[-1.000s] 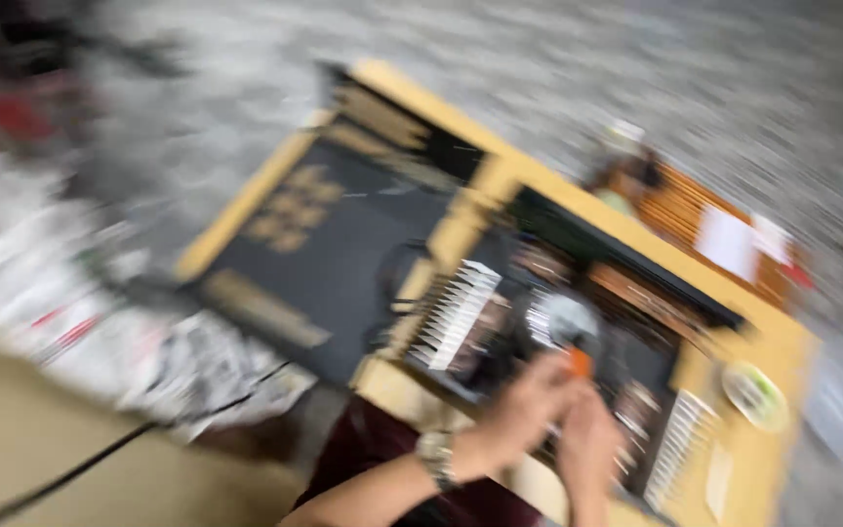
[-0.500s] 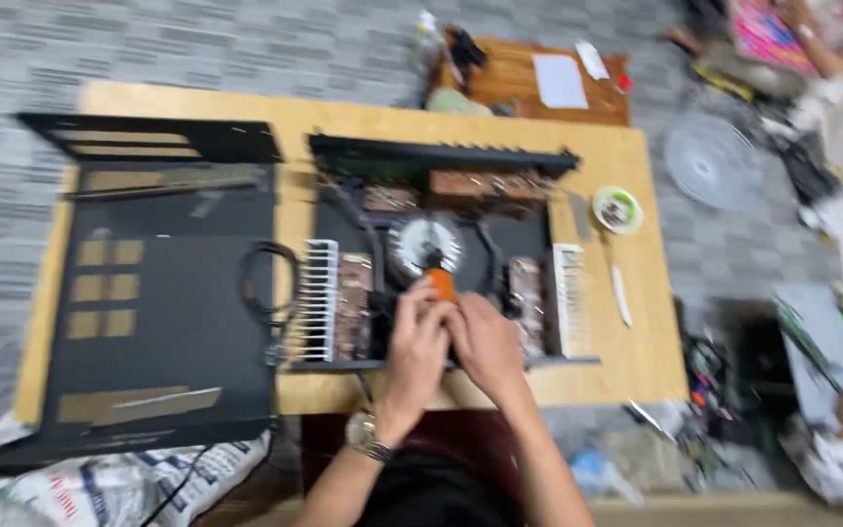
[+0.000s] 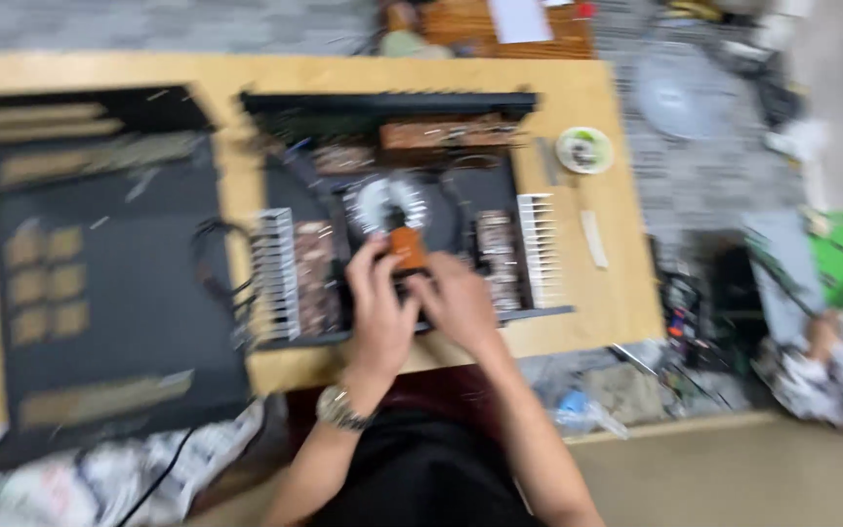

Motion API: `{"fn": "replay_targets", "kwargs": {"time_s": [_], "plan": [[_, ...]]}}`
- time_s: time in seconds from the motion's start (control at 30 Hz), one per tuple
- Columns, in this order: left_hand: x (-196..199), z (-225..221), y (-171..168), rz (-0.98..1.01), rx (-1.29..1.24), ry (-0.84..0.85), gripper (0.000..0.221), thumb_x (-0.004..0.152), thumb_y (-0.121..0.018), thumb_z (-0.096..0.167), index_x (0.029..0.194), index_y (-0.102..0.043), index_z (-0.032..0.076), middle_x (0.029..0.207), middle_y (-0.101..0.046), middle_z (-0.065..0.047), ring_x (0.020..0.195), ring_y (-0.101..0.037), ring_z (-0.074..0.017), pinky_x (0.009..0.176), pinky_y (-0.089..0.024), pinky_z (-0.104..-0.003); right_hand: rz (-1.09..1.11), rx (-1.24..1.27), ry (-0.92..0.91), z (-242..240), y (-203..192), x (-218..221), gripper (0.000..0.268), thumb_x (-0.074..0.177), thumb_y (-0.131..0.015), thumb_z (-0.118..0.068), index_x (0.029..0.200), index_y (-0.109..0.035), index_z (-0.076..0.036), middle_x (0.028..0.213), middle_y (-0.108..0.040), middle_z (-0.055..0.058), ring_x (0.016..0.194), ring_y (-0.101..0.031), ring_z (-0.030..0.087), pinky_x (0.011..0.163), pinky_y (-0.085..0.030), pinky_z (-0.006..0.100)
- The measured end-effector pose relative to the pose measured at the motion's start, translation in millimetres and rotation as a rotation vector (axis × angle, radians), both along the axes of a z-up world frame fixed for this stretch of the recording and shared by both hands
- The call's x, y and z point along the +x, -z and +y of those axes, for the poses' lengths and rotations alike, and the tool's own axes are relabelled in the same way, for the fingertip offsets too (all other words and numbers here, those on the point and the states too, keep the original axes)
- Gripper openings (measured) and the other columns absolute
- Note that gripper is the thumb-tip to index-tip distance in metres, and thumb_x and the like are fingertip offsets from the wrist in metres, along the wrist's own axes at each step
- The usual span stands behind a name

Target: Repairing the internal components of an audio amplifier using a screwdriver and manual wire manipulation

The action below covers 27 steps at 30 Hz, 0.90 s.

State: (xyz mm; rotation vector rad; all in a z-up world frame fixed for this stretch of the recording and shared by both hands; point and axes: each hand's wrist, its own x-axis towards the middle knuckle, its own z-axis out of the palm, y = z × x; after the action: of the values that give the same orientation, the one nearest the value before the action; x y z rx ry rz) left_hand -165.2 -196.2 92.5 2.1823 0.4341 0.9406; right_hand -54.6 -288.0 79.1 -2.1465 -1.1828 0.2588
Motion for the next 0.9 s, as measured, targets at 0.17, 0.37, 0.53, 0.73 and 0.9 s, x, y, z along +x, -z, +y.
{"fn": "replay_targets", "kwargs": {"time_s": [0.17, 0.37, 0.53, 0.73, 0.9], "plan": [[-2.8, 13.9, 19.1, 0.051, 0.091, -0.051, 0.050, 0.085, -0.075, 0.000, 0.130, -0.056, 0.004, 0.128, -0.050, -0.012, 0.124, -0.057, -0.0360, 0.106, -0.049, -0.045, 0.037, 0.092, 0.029, 9.7, -33.3, -8.7, 0.046, 0.096, -0.066, -0.025, 0.135, -0.057, -0.001, 0.115, -0.066, 0.026, 0.104, -0.066, 0.048, 0.087, -0.053, 0.056], [-2.7, 14.4, 9.3, -0.028, 0.233, 0.037, 0.039, 0.100, -0.058, -0.002, 0.139, -0.057, 0.002, 0.140, -0.052, -0.013, 0.135, -0.054, -0.0351, 0.110, -0.051, -0.042, -0.012, 0.129, 0.024, 8.6, -30.4, -13.8, 0.051, 0.106, -0.052, -0.034, 0.151, -0.045, -0.010, 0.137, -0.058, 0.018, 0.119, -0.061, 0.045, 0.092, -0.054, 0.056], [-1.1, 12.4, 9.4, -0.099, 0.172, -0.006, 0.031, 0.093, -0.062, -0.008, 0.124, -0.061, -0.003, 0.121, -0.055, -0.015, 0.126, -0.060, -0.0401, 0.099, -0.058, -0.041, 0.028, 0.045, 0.044, 4.9, -18.6, -9.9, 0.049, 0.104, -0.054, -0.033, 0.147, -0.049, -0.009, 0.125, -0.067, 0.019, 0.110, -0.066, 0.044, 0.088, -0.053, 0.057], [-12.4, 18.4, -9.8, -0.090, 0.251, 0.060, 0.032, 0.098, -0.058, -0.007, 0.127, -0.065, 0.003, 0.130, -0.065, -0.010, 0.135, -0.057, -0.0330, 0.109, -0.050, -0.044, -0.063, 0.037, 0.011, 10.9, -34.4, -17.6, 0.060, 0.097, -0.065, -0.027, 0.151, -0.045, -0.010, 0.125, -0.064, 0.020, 0.113, -0.065, 0.042, 0.090, -0.054, 0.054], [-13.0, 13.7, -9.8, -0.073, 0.126, 0.141, 0.048, 0.086, -0.062, -0.019, 0.131, -0.055, -0.004, 0.135, -0.054, -0.020, 0.138, -0.050, -0.0430, 0.109, -0.052, -0.046, -0.048, 0.011, -0.013, 10.2, -34.1, -16.7, 0.065, 0.097, -0.063, -0.023, 0.156, -0.040, -0.010, 0.126, -0.063, 0.024, 0.116, -0.063, 0.046, 0.091, -0.053, 0.057]]}}
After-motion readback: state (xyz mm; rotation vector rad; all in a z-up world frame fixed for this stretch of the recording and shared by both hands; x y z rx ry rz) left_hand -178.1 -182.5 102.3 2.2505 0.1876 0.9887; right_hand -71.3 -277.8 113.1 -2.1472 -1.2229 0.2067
